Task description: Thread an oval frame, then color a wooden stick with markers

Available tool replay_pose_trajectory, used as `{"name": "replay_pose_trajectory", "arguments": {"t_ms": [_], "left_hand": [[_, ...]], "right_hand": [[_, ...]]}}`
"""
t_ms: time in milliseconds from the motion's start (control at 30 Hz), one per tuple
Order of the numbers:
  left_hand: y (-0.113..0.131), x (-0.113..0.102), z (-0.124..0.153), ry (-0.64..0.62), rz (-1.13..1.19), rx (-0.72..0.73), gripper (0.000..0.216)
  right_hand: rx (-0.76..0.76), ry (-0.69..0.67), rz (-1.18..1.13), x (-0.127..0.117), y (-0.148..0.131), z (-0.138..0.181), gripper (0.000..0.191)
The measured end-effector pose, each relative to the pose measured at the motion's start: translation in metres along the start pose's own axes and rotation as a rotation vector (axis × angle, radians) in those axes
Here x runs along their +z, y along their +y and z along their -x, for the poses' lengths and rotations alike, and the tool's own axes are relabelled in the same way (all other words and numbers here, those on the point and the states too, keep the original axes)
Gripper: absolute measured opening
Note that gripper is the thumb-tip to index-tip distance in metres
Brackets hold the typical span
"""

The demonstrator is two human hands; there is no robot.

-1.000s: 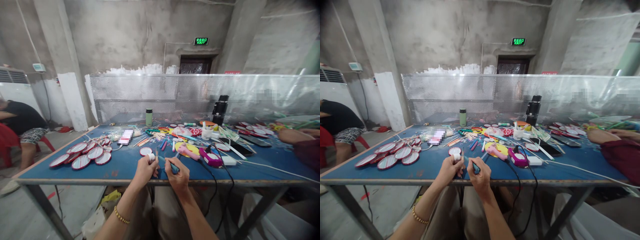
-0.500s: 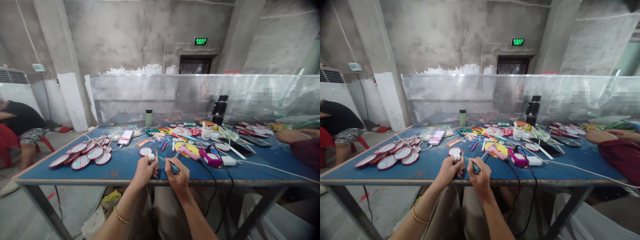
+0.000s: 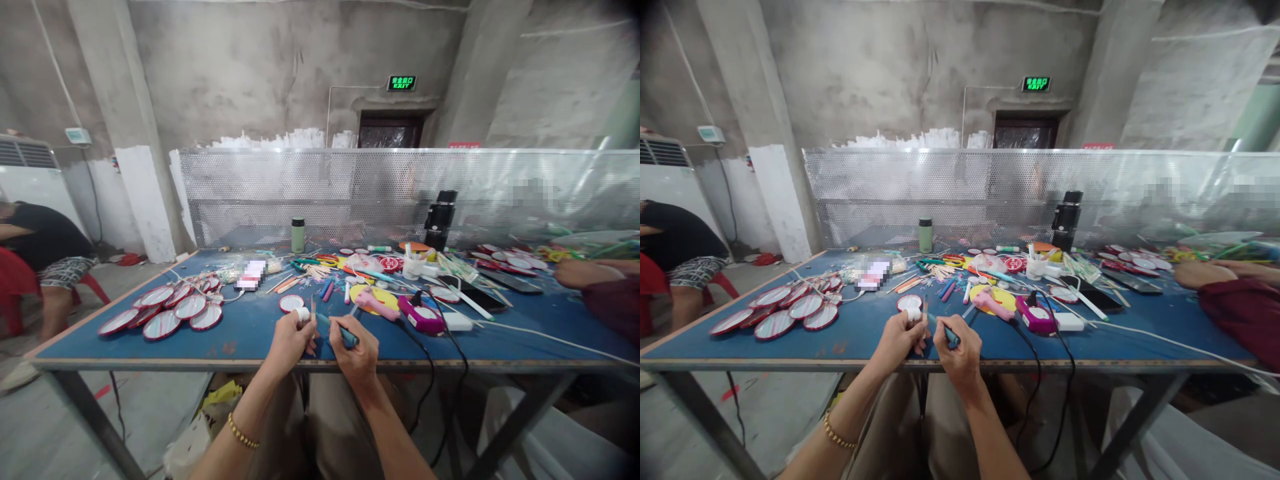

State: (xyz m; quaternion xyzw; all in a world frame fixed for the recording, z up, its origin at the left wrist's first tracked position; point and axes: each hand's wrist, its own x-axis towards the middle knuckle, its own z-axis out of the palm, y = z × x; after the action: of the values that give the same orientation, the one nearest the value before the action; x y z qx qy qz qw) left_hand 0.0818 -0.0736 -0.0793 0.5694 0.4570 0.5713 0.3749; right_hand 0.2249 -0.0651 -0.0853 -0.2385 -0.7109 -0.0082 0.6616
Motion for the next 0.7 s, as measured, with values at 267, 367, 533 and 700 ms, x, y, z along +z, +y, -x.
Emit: {"name": "replay_pose_trajectory", "arguments": {"t_ms": [267, 367, 533, 700], "left_hand": [[0.0016, 0.0002, 0.0005, 0.001, -0.007, 0.001, 0.021], [0.0017, 0.0002, 0.0004, -0.003, -0.014, 0.004, 0.021], [0.0011, -0.0004, 0.0002, -0.009, -0.024, 0.011, 0.02], [0.0018, -0.0011, 0.0001, -0.015, -0.027, 0.012, 0.019]], "right_hand": [[0.004, -0.004, -0.009, -0.0003, -0.001, -0.0002, 0.012], [-0.005, -0.025, -0.015, 0.0003, 0.0003, 0.0006, 0.012], [-0.017, -0.033, -0.004, 0.0009, 0.0014, 0.0014, 0.012], [-0.015, -0.047, -0.005, 0.0008, 0.0011, 0.0008, 0.013]]}}
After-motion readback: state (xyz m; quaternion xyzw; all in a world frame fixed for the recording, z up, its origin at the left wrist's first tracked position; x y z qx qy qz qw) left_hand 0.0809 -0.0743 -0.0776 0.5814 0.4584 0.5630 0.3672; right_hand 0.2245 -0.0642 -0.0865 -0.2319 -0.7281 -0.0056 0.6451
